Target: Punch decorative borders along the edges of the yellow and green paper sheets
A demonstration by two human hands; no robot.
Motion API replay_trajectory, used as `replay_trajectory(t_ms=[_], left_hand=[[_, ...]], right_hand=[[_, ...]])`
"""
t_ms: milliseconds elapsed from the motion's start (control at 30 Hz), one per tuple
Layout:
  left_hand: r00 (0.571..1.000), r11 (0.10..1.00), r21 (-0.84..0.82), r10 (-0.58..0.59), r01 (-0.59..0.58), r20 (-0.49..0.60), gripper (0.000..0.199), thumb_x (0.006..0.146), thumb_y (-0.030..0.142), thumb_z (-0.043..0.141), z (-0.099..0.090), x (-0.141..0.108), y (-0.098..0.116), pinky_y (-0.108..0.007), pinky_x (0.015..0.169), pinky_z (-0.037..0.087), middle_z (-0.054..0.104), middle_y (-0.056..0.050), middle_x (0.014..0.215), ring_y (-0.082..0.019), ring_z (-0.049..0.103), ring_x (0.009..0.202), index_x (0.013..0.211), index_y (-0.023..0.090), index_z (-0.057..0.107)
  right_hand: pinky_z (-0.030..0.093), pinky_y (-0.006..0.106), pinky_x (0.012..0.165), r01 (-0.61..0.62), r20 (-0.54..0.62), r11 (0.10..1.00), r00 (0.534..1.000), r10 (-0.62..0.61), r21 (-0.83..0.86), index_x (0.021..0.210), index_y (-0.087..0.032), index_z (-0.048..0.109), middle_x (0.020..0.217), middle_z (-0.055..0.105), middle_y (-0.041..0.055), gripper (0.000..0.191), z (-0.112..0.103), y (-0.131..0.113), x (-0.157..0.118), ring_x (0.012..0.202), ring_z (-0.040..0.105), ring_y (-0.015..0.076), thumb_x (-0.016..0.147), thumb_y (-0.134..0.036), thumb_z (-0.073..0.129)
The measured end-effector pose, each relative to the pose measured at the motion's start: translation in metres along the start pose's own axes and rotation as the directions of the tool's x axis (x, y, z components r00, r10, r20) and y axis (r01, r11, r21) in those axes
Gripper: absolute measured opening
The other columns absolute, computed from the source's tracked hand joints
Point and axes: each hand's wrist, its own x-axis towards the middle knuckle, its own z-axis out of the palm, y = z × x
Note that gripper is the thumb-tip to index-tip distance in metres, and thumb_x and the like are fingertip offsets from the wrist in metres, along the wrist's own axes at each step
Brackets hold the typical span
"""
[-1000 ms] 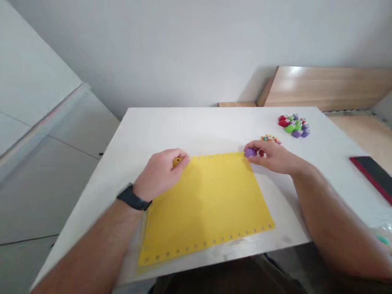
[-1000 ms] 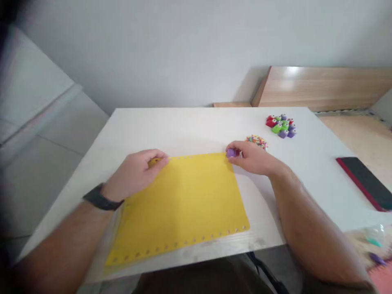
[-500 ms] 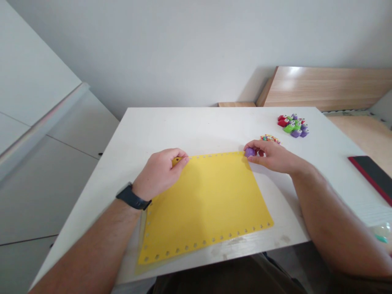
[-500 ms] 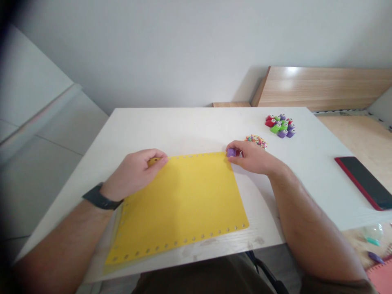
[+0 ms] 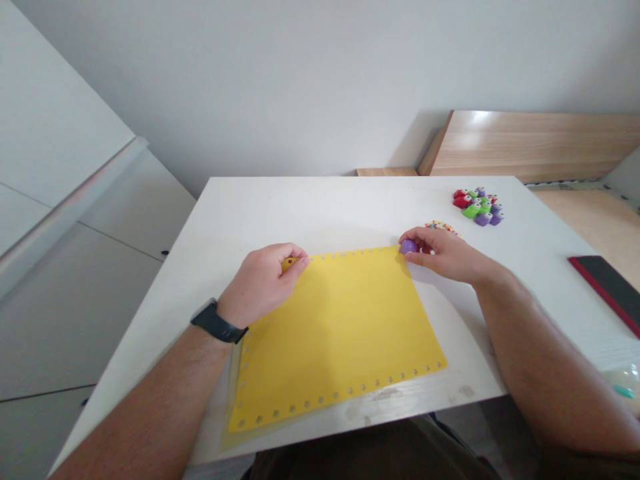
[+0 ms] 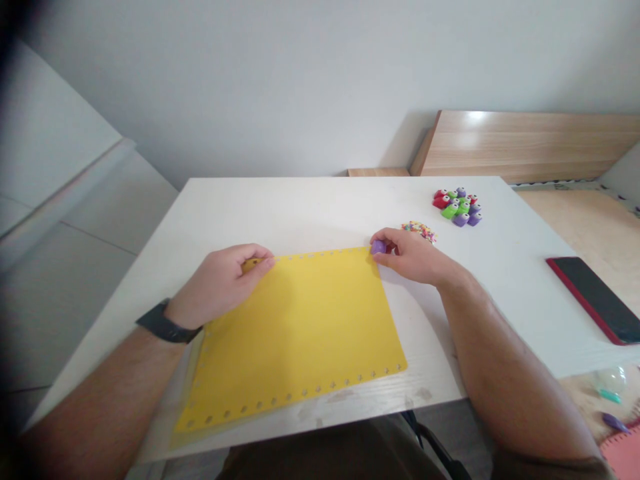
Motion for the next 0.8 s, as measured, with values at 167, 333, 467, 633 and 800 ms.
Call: replay_trajectory(t_ms=[167,333,467,633,800], left_hand=[[1.0,1.0,-0.003,-0.002,0.002,0.002,0.029,0.095,0.044,0.052,-0.001,0.0,0.002,-0.029,0.072,0.044,0.076,0.001,0.096,-0.017,0.064,0.079,0.097,0.023,0.07],[1.0,1.0,-0.009,-0.014,0.014,0.001,0.029,0.095,0.044,0.052,-0.003,-0.001,0.005,-0.029,0.069,0.043,0.076,0.001,0.093,-0.016,0.062,0.073,0.096,0.023,0.071],[1.0,1.0,-0.018,-0.011,0.011,-0.013,0.03,0.096,0.046,0.05,-0.004,-0.001,0.004,-0.029,0.07,0.043,0.075,0.002,0.092,-0.016,0.061,0.073,0.095,0.024,0.07],[0.999,0.999,-0.018,-0.044,0.044,0.001,0.035,0.096,0.051,0.048,-0.004,-0.002,0.004,-0.029,0.066,0.043,0.075,0.001,0.089,-0.017,0.06,0.069,0.097,0.024,0.07],[0.997,0.996,-0.031,-0.082,0.081,-0.006,0.037,0.095,0.053,0.047,-0.006,-0.002,0.004,-0.03,0.063,0.043,0.075,0.0,0.087,-0.018,0.059,0.067,0.097,0.024,0.07]], right_hand=[[0.05,0.035,0.078,-0.017,-0.006,0.999,1.0,0.018,0.049,0.114,-0.023,0.067,0.096,0.071,0.003,0.03,0.001,0.003,0.0,0.085,0.062,0.0207,0.086,-0.034,0.064],[0.051,0.037,0.081,-0.019,-0.014,0.984,1.0,0.022,0.175,0.112,-0.023,0.067,0.099,0.072,0.0043,0.029,0.004,0.01,0.003,0.089,0.064,0.022,0.088,-0.038,0.064],[0.05,0.035,0.082,-0.047,-0.025,0.95,0.998,0.057,0.31,0.11,-0.023,0.067,0.102,0.071,0.0048,0.031,0.006,0.01,0.003,0.091,0.063,0.0214,0.087,-0.044,0.067],[0.044,0.03,0.067,-0.107,-0.019,0.871,0.991,0.133,0.48,0.106,-0.02,0.066,0.091,0.067,0.0038,0.035,0.008,-0.002,0.003,0.08,0.058,0.0169,0.088,-0.05,0.067],[0.04,0.029,0.063,-0.094,-0.05,0.817,0.988,0.148,0.569,0.105,-0.019,0.065,0.089,0.064,0.0036,0.037,0.01,-0.008,0.004,0.075,0.054,0.0147,0.088,-0.051,0.067]])
